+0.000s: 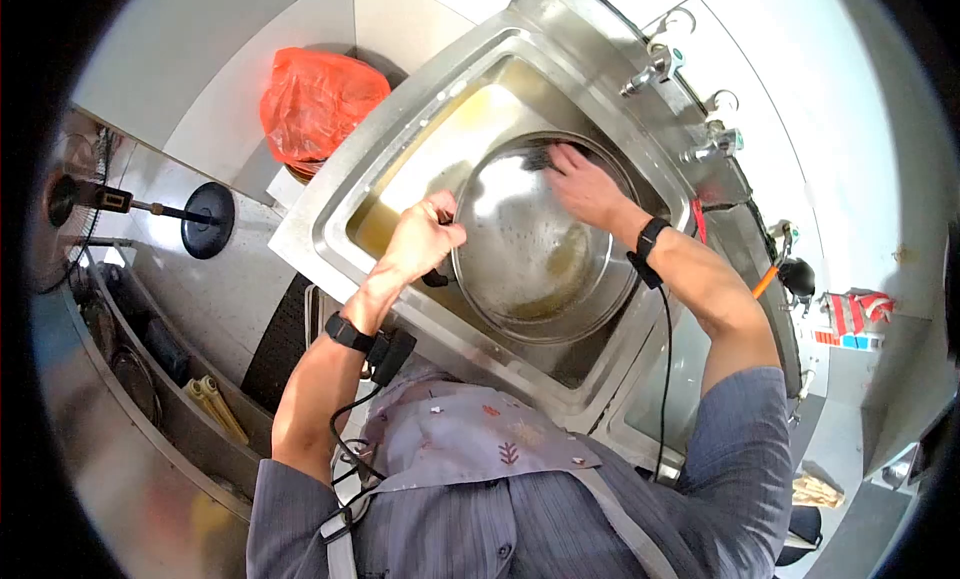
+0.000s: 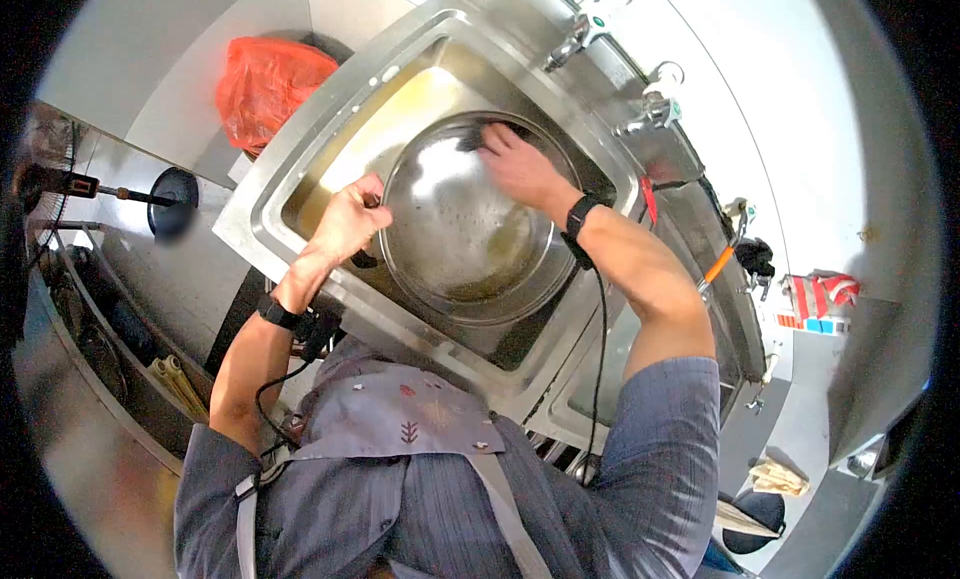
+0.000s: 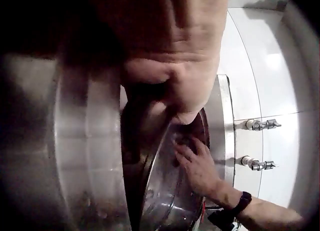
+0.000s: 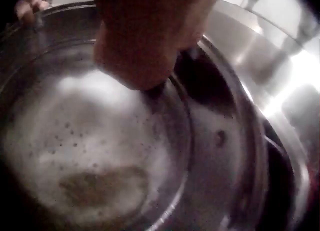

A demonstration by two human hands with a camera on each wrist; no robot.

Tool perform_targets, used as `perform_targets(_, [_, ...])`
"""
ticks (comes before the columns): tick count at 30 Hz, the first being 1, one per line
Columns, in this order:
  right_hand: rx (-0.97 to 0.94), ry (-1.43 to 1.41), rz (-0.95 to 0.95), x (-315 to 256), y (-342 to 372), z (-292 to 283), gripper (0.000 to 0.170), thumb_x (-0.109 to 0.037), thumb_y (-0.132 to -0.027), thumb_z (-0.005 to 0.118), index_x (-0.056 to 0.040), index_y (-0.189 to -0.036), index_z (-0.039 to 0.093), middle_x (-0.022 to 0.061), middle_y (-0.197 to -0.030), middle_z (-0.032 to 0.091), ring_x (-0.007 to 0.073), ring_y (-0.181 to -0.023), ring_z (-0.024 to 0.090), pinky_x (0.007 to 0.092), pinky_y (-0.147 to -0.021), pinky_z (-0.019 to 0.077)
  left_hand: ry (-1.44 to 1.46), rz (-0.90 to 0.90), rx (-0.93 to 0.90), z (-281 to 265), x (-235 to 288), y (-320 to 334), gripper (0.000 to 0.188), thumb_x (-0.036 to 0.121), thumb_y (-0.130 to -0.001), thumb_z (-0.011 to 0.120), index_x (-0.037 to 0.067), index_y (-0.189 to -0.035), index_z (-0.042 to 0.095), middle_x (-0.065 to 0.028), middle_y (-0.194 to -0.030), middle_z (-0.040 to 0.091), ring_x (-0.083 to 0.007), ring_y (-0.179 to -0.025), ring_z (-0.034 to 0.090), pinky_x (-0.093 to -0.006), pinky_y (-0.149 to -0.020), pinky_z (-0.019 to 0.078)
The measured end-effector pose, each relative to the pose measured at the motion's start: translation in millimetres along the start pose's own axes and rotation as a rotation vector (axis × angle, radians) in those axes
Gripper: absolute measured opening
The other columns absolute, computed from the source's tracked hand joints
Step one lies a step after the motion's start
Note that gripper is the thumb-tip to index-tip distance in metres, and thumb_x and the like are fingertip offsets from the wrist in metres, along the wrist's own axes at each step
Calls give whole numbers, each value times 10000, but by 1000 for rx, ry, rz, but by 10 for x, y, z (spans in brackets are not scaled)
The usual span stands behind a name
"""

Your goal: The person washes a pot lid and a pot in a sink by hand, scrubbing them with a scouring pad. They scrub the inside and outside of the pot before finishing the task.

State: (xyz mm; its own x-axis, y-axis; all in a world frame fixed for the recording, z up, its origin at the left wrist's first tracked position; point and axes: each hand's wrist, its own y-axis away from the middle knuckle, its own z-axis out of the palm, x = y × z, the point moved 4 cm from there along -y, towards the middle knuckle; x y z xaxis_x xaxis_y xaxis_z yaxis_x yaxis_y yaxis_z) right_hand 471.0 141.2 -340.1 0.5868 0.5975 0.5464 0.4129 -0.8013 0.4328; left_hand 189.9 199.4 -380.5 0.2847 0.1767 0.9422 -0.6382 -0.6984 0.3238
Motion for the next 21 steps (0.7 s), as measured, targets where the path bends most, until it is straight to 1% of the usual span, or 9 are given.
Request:
perform_targets(3, [282, -43, -61, -44, -175, -184, 321, -178, -894, 620, -22, -1118, 789, 100, -1251, 679, 369, -1384, 485, 497, -1215, 326, -13, 48, -7, 45, -84, -29, 174, 32, -811, 693, 38, -840, 522, -6, -713, 420, -107, -711, 452, -317, -632, 425])
perform_targets(8, [-177, -34, 236, -254, 371, 569, 303, -183, -923, 615, -27, -1110, 796, 124, -1266, 677, 352, -1366, 492, 473, -1106, 403, -40, 109, 10, 90, -107, -80, 194, 63, -826, 700, 18, -898, 525, -70, -734, 514, -139, -737, 519, -344, -677, 486])
perform_targets(10, [-472, -473, 470, -549, 667, 617, 316, -169, -927, 621, -15, -1147, 787, 166, -1334, 659, 379, -1312, 537, 494, -1095, 410, -52, 131, 26, 171, -203, -134, 193, 72, -835, 699, 18, -915, 532, -84, -735, 532, -148, -737, 532, -352, -684, 496])
perform_targets(11, [-627, -331, 55, -916, 716, 994, 325, -189, -895, 663, -17, -1140, 790, 178, -1305, 678, 406, -1239, 589, 533, -1069, 434, -68, 150, 40, 204, -205, -138, 193, 82, -843, 698, 19, -933, 540, -98, -736, 549, -156, -737, 545, -359, -691, 505])
perform_targets(13, [-569, -900, 2, -1299, 646, 889, 255, -119, -786, 674, 81, -907, 777, 255, -992, 755, 366, -1016, 725, 504, -826, 580, -125, 114, 15, 172, 44, -34, 166, 38, -855, 679, 27, -947, 541, -29, -784, 552, -133, -767, 538, -330, -690, 472])
perform_targets(15, [-728, -1210, 114, -1549, 366, 622, 219, -44, -744, 634, 133, -835, 726, 352, -953, 712, 475, -948, 718, 534, -819, 580, -187, 38, 45, 141, 103, -16, 216, 111, -846, 701, 9, -955, 546, -131, -738, 579, -203, -719, 594, -396, -698, 521])
perform_targets(16, [-495, -1263, 74, -1666, 224, 548, 253, -36, -757, 631, 147, -914, 707, 345, -980, 715, 490, -937, 706, 545, -827, 567, -199, 37, 41, 149, 79, -20, 216, 111, -846, 701, 9, -955, 546, -131, -738, 579, -203, -719, 594, -396, -698, 521])
perform_targets(19, [-486, -1148, -98, -1845, -292, 315, 292, -41, -797, 646, 136, -1024, 693, 340, -1114, 707, 475, -1008, 700, 528, -845, 573, -203, 52, 42, 147, 4, -65, 234, 124, -840, 704, 3, -961, 545, -151, -739, 599, -237, -707, 614, -409, -698, 528])
perform_targets(21, [-60, -1076, -72, -1737, -525, 191, 341, -80, -850, 650, 98, -1139, 689, 314, -1232, 685, 471, -1037, 690, 514, -854, 580, -251, 23, 24, 156, -24, -78, 245, 124, -842, 714, -2, -999, 574, -111, -791, 645, -194, -762, 628, -389, -715, 528])
